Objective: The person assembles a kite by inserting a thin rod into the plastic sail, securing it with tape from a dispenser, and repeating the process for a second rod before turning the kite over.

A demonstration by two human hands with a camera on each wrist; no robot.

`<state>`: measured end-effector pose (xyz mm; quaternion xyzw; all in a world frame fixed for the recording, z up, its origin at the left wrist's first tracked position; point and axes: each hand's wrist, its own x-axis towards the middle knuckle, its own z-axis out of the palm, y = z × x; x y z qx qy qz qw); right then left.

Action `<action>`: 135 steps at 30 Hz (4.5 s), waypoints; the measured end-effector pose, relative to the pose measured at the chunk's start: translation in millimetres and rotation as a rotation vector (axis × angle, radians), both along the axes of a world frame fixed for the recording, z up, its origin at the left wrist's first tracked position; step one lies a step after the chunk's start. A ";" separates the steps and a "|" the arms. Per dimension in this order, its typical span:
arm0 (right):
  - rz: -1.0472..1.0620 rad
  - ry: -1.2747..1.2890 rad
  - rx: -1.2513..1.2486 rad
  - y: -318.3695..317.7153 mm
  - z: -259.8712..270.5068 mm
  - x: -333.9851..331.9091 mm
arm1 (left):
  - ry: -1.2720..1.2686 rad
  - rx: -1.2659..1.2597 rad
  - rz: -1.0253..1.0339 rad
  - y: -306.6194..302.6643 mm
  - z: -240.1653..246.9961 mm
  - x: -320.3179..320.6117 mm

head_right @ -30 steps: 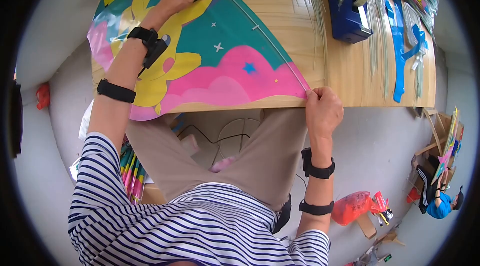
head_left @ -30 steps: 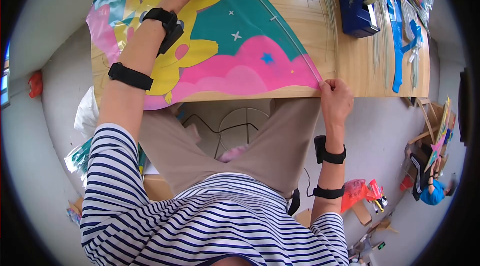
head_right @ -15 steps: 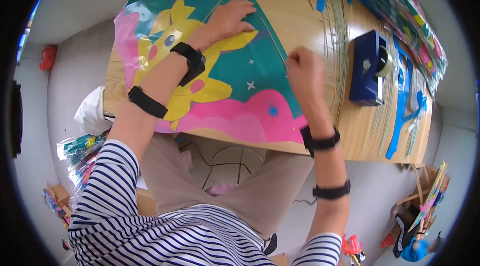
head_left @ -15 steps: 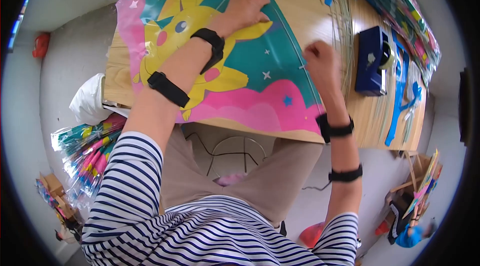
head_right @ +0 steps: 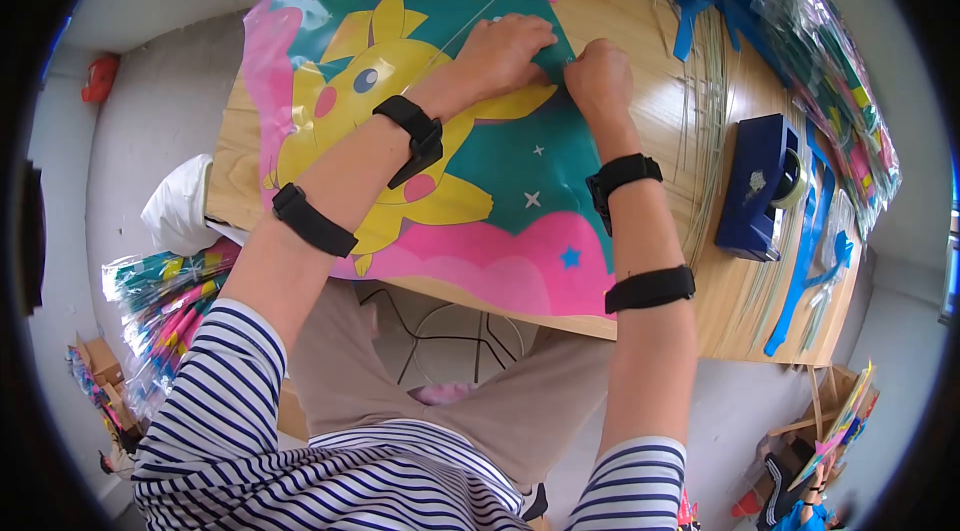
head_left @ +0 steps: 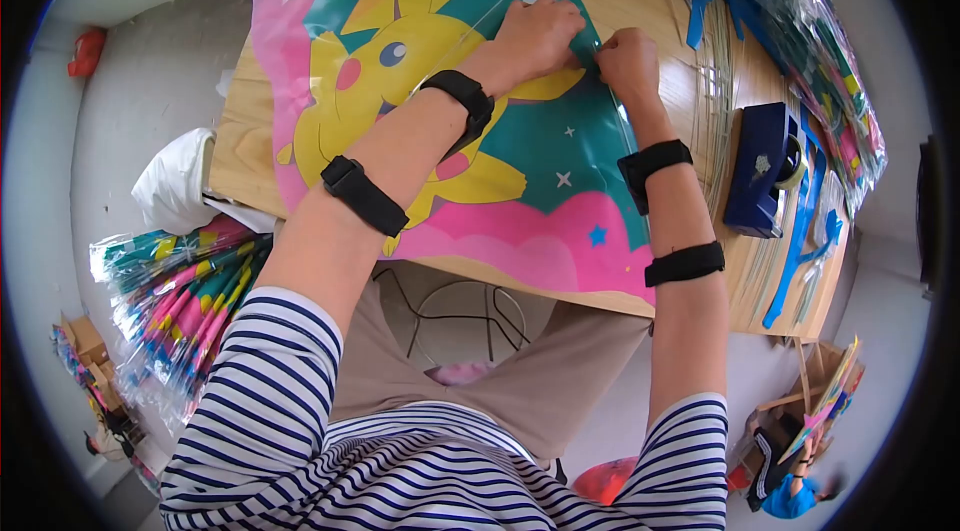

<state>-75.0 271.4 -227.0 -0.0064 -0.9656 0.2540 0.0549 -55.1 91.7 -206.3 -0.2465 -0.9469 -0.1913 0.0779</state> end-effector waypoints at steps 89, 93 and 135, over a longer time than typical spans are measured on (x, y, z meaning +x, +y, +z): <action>-0.620 -0.095 -1.047 256.4 114.3 198.2 | -0.507 0.329 -0.142 2.3 80.1 310.2; -0.541 -0.020 -1.143 256.4 113.2 208.1 | -0.552 0.411 -0.109 7.5 76.1 326.8; -0.170 -0.180 -0.807 188.1 79.2 241.4 | -0.502 0.297 -0.182 32.9 66.6 306.9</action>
